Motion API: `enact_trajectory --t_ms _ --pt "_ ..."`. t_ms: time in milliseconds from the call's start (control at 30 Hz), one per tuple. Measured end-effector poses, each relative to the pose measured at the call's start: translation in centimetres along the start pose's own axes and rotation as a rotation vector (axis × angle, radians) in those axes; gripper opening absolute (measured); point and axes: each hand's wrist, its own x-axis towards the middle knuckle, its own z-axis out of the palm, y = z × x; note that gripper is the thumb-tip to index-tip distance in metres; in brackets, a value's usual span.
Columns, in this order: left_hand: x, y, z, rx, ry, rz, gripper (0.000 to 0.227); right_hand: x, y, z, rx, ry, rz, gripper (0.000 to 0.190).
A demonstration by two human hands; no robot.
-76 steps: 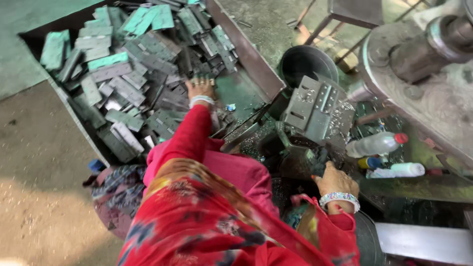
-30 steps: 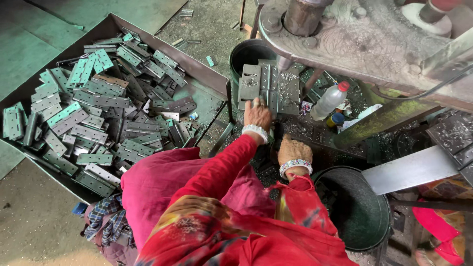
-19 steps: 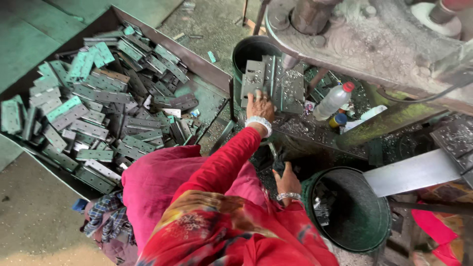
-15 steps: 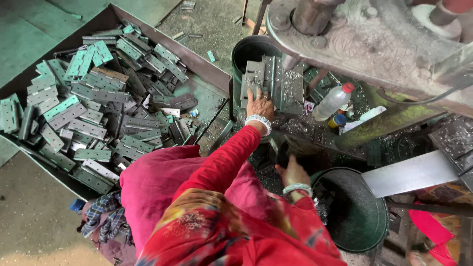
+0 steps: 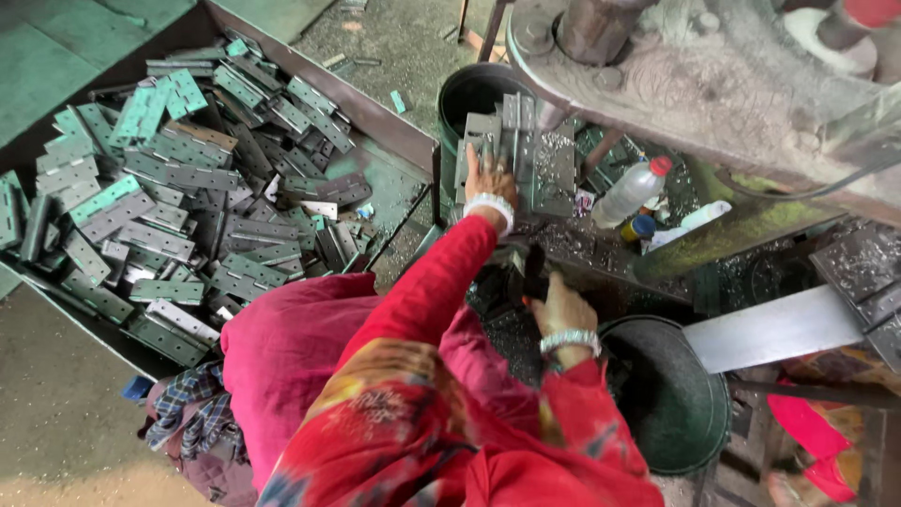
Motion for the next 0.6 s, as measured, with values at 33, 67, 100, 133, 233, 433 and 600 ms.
enact_trajectory --t_ms 33,67,100,133,233,433,600 --pt "0.4 0.2 -0.1 -0.029 0.035 -0.015 0.051 -0.3 -0.3 -0.3 0.011 0.024 -0.002 0.059" --pt "0.7 0.3 -0.3 -0.057 0.069 -0.030 0.053 -0.6 -0.7 -0.4 0.022 0.047 -0.003 0.060" --pt "1.0 0.2 -0.6 -0.083 0.108 -0.043 0.054 -1.0 -1.4 -0.3 0.032 0.063 0.044 0.061" --pt "1.3 -0.1 -0.9 -0.086 0.091 -0.033 0.053 -1.3 -2.2 0.1 0.041 0.079 0.092 0.063" --pt "0.5 -0.7 -0.4 -0.093 0.035 -0.017 0.052 -2.2 -2.0 1.7 0.064 0.086 0.107 0.063" --pt "-0.3 -0.5 -2.1 -0.026 -0.032 0.007 0.052 -0.1 -0.6 1.7 0.109 0.009 0.066 0.068" --pt "-1.8 -0.4 -2.5 -0.014 0.069 0.010 0.055 -0.8 -1.4 3.3 0.111 0.067 0.100 0.068"
